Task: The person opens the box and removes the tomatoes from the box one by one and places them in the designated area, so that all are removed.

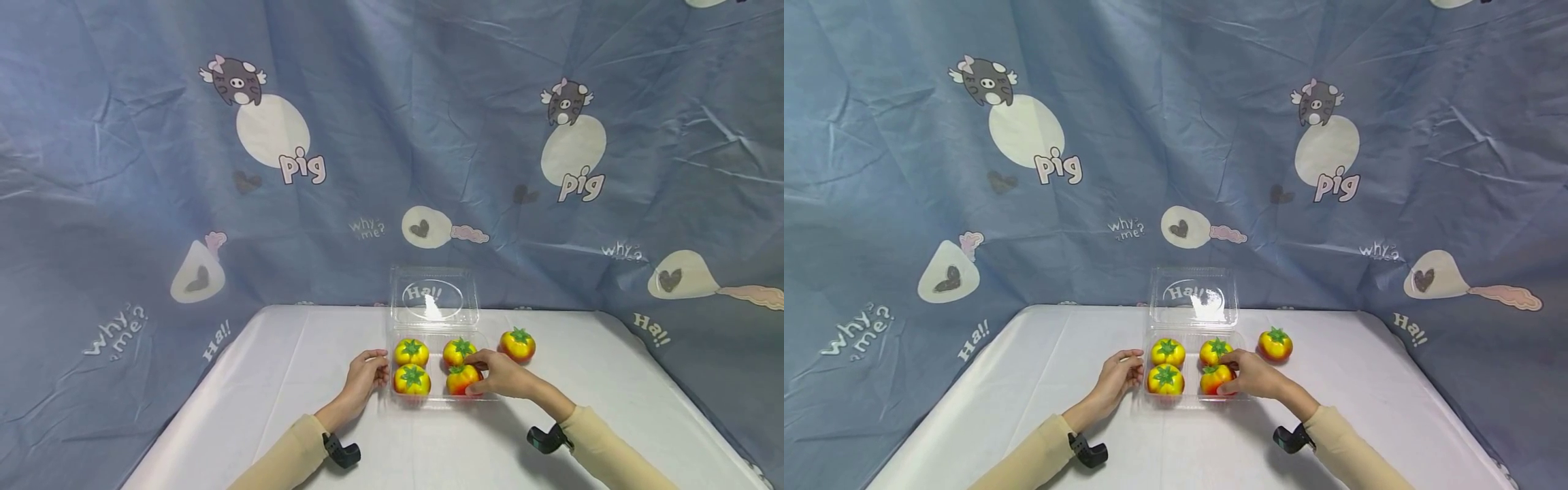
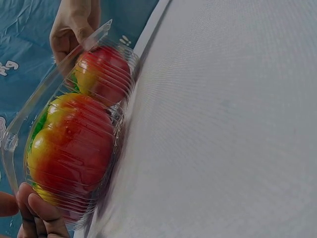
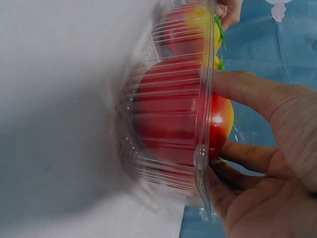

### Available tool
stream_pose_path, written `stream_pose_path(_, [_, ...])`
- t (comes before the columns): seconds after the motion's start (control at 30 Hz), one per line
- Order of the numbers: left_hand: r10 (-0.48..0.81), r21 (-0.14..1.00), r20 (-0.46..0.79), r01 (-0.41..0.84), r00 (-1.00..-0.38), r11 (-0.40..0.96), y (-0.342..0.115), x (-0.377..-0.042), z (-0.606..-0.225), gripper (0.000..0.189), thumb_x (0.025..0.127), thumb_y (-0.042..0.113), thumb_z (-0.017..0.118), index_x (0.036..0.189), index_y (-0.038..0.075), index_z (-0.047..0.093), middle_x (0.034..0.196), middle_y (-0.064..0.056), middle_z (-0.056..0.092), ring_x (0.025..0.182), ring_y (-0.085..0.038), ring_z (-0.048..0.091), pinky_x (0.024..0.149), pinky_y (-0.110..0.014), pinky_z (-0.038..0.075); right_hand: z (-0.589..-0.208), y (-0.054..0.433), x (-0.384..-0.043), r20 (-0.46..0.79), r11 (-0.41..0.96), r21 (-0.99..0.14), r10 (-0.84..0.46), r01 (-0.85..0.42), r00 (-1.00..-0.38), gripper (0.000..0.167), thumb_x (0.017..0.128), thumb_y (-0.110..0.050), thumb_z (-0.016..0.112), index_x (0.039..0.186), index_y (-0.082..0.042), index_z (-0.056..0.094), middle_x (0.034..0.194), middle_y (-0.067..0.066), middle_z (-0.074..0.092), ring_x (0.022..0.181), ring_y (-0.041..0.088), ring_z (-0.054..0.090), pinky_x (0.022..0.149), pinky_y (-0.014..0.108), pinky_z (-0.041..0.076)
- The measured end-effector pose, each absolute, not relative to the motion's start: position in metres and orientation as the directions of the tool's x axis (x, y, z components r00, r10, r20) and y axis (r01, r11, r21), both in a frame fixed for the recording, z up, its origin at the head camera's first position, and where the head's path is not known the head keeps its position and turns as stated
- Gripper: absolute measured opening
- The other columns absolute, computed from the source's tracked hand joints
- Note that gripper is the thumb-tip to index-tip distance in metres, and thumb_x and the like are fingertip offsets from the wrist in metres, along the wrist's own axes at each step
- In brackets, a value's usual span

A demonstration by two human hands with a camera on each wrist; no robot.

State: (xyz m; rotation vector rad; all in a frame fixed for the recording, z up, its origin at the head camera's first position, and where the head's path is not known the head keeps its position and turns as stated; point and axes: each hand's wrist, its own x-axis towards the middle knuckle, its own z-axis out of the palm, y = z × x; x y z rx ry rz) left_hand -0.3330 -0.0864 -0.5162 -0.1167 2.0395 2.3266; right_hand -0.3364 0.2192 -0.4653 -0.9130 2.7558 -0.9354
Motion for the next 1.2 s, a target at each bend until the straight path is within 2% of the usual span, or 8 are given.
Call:
stream_pose_path(0.33, [-0.007, 0.986, -0.088, -0.086, -0.996, -0.143, -0.0868, -0.3312, -0.5169, 0.036, 0.089, 0.008, 0.053, 0.12, -0.01, 0.049, 0.074, -0.003, 0.056, 0.061, -0.012, 0.051, 0.056, -0.023, 0.045, -0.4615, 0.2162, -0.3325, 0.052, 0.68, -0.556, -0.545, -0.478, -0.837, 0.059, 0.074, -0.031, 0.082, 0.118, 0.003, 0.063, 0.109, 0.009, 0.066, 0.096, 0.018, 0.061, 0.09, 0.043, 0.052])
stream_pose_path(0.5, [0.006, 0.985, -0.089, -0.089, -0.996, -0.15, -0.0874, -0.3321, -0.5158, 0.036, 0.09, 0.007, 0.053, 0.121, -0.011, 0.048, 0.074, -0.003, 0.056, 0.062, -0.012, 0.051, 0.057, -0.024, 0.045, -0.4604, 0.2139, -0.3312, 0.049, 0.713, -0.515, -0.53, -0.476, -0.847, 0.058, 0.073, -0.033, 0.083, 0.116, 0.002, 0.065, 0.107, 0.007, 0.067, 0.09, 0.013, 0.058, 0.084, 0.036, 0.053])
stream_pose_path(0.7, [0.029, 0.985, -0.09, -0.094, -0.995, -0.145, -0.0885, -0.3318, -0.5157, 0.037, 0.09, 0.005, 0.052, 0.121, -0.014, 0.047, 0.075, -0.006, 0.056, 0.063, -0.015, 0.052, 0.057, -0.027, 0.046, -0.4608, 0.2112, -0.3314, 0.007, 0.747, -0.505, -0.499, -0.433, -0.867, 0.058, 0.072, -0.036, 0.083, 0.114, 0.0, 0.066, 0.098, 0.002, 0.065, 0.084, 0.013, 0.054, 0.079, 0.032, 0.05])
stream_pose_path(0.9, [0.004, 0.986, -0.088, -0.088, -0.996, -0.141, -0.0867, -0.3318, -0.5148, 0.035, 0.09, 0.007, 0.053, 0.12, -0.01, 0.049, 0.075, -0.004, 0.056, 0.062, -0.012, 0.051, 0.056, -0.024, 0.045, -0.4618, 0.2106, -0.3319, 0.009, 0.758, -0.494, -0.485, -0.426, -0.874, 0.061, 0.071, -0.037, 0.084, 0.116, -0.001, 0.065, 0.099, 0.001, 0.066, 0.086, 0.012, 0.056, 0.081, 0.033, 0.052])
stream_pose_path(1.07, [-0.011, 0.987, -0.077, -0.075, -0.997, -0.141, -0.0863, -0.3318, -0.5142, 0.035, 0.089, 0.008, 0.054, 0.118, -0.009, 0.05, 0.073, -0.003, 0.056, 0.061, -0.012, 0.051, 0.055, -0.023, 0.045, -0.4622, 0.2113, -0.3328, 0.019, 0.731, -0.532, -0.494, -0.427, -0.869, 0.06, 0.071, -0.037, 0.083, 0.117, -0.002, 0.064, 0.102, 0.001, 0.066, 0.088, 0.012, 0.057, 0.082, 0.033, 0.052])
stream_pose_path(1.2, [-0.005, 0.987, -0.08, -0.079, -0.997, -0.143, -0.087, -0.3324, -0.5155, 0.035, 0.089, 0.009, 0.054, 0.119, -0.009, 0.05, 0.074, -0.004, 0.056, 0.061, -0.012, 0.051, 0.055, -0.023, 0.045, -0.465, 0.2129, -0.3332, 0.028, 0.696, -0.575, -0.508, -0.429, -0.861, 0.059, 0.072, -0.035, 0.082, 0.118, -0.002, 0.063, 0.106, 0.003, 0.066, 0.093, 0.015, 0.059, 0.086, 0.04, 0.052])
